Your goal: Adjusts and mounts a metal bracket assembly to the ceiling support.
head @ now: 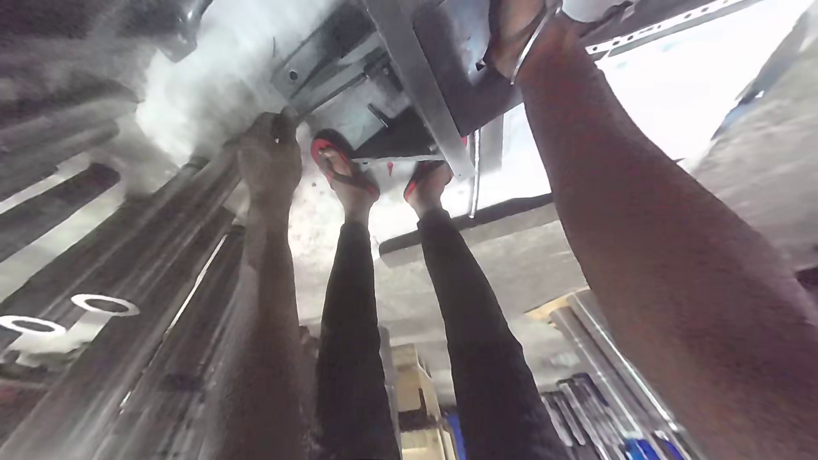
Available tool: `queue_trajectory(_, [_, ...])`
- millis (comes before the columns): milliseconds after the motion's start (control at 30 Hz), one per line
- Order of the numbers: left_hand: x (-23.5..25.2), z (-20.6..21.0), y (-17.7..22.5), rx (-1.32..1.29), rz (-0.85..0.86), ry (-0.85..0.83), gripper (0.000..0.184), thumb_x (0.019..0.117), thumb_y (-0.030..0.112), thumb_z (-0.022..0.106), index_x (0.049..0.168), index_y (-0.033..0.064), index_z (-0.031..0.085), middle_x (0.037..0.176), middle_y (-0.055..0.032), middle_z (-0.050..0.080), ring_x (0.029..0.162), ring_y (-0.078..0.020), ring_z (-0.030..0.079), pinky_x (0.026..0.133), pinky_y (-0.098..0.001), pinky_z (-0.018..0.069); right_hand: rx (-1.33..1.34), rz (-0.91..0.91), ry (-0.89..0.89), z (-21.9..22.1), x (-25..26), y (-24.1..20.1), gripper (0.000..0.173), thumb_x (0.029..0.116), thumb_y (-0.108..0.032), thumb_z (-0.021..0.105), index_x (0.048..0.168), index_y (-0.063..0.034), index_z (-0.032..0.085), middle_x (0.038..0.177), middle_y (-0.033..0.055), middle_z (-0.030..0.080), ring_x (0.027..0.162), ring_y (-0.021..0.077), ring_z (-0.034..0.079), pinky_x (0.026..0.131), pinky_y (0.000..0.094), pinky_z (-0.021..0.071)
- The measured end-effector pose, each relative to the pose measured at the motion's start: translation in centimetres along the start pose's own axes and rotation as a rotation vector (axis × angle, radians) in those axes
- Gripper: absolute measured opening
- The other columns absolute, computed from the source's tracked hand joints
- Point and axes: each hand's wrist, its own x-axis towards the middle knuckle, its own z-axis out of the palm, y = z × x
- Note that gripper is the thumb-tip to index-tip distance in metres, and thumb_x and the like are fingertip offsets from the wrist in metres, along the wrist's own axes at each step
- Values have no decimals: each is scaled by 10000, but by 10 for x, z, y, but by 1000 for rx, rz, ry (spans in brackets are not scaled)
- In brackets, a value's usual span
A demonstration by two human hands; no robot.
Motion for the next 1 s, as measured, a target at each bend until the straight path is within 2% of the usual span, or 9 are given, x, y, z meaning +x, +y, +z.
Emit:
queue_trajectory(100, [-2, -15, 10, 255, 132, -23, 502, 1054, 511, 483, 1311, 116, 657, 1226, -204, 673, 1149, -378, 651, 991, -623, 474, 10, 27, 6, -1, 1, 0, 334, 1063, -450, 373, 1099, -199, 591, 988, -12, 630, 929, 106, 625, 788, 358, 550])
queue_trajectory(300, [4, -16, -12, 427, 338, -153, 400, 1098, 394, 451, 1363, 174, 653, 1063, -208, 725, 1004, -428, 696, 906, -674, 490, 31, 20, 1, 2, 0, -1, 352, 1070, -445, 349, 1004, -201, 594, 882, -22, 644, 852, 106, 650, 736, 356, 561])
queue_trajectory(433, [6, -16, -14, 259, 426, -417, 353, 1098, 332, 480, 1167, 75, 711, 821, -107, 710, 754, -258, 686, 763, -527, 549, 36, 8, -30, -2, 4, 2, 283, 1056, -419, 394, 1060, -210, 585, 962, -21, 624, 928, 110, 627, 794, 370, 547])
queue_trajectory(500, [4, -25, -2, 127, 301, -610, 321, 1089, 319, 497, 1241, 83, 653, 775, -31, 709, 634, -120, 633, 664, -367, 537, 27, 4, -48, -3, 4, 4, 272, 1064, -406, 391, 1065, -205, 575, 957, -21, 613, 916, 104, 620, 789, 356, 546])
queue_trajectory(600, [6, -36, 7, -70, 58, -784, 285, 1075, 313, 512, 1289, 127, 490, 780, -36, 729, 480, -91, 592, 455, -232, 490, 29, 20, -35, -1, 1, -1, 307, 1062, -406, 373, 1104, -193, 590, 1001, -9, 632, 955, 114, 629, 812, 370, 547])
queue_trajectory(700, [14, -40, 2, -96, 96, -737, 248, 1061, 248, 566, 1259, 99, 547, 889, -57, 761, 528, -113, 632, 464, -245, 505, 27, 22, -41, -3, -1, 0, 339, 1051, -427, 371, 1188, -207, 590, 1100, -5, 644, 1044, 124, 630, 866, 396, 554])
queue_trajectory(833, [18, -44, -10, 134, 367, -472, 285, 1009, 234, 671, 1251, 89, 630, 1040, -116, 692, 795, -222, 691, 729, -462, 600, 51, -5, -43, -1, 0, 0, 309, 1068, -412, 353, 1101, -205, 580, 1001, -19, 645, 963, 112, 644, 822, 372, 564])
queue_trajectory(933, [19, -39, -34, 103, 676, -223, 262, 992, 283, 680, 1142, 72, 715, 991, -106, 708, 851, -172, 688, 793, -379, 591, 108, -28, -99, -15, 35, 22, 392, 1035, -445, 452, 1226, -155, 635, 1125, 56, 703, 1056, 197, 686, 845, 461, 603])
queue_trajectory(1000, [22, -39, -42, 6, 776, -250, 257, 995, 285, 675, 1118, 66, 727, 926, -59, 710, 773, -87, 674, 724, -281, 596, 95, 5, -110, -20, 58, 36, 476, 994, -502, 508, 1324, -178, 618, 1252, 62, 674, 1154, 216, 655, 894, 501, 588])
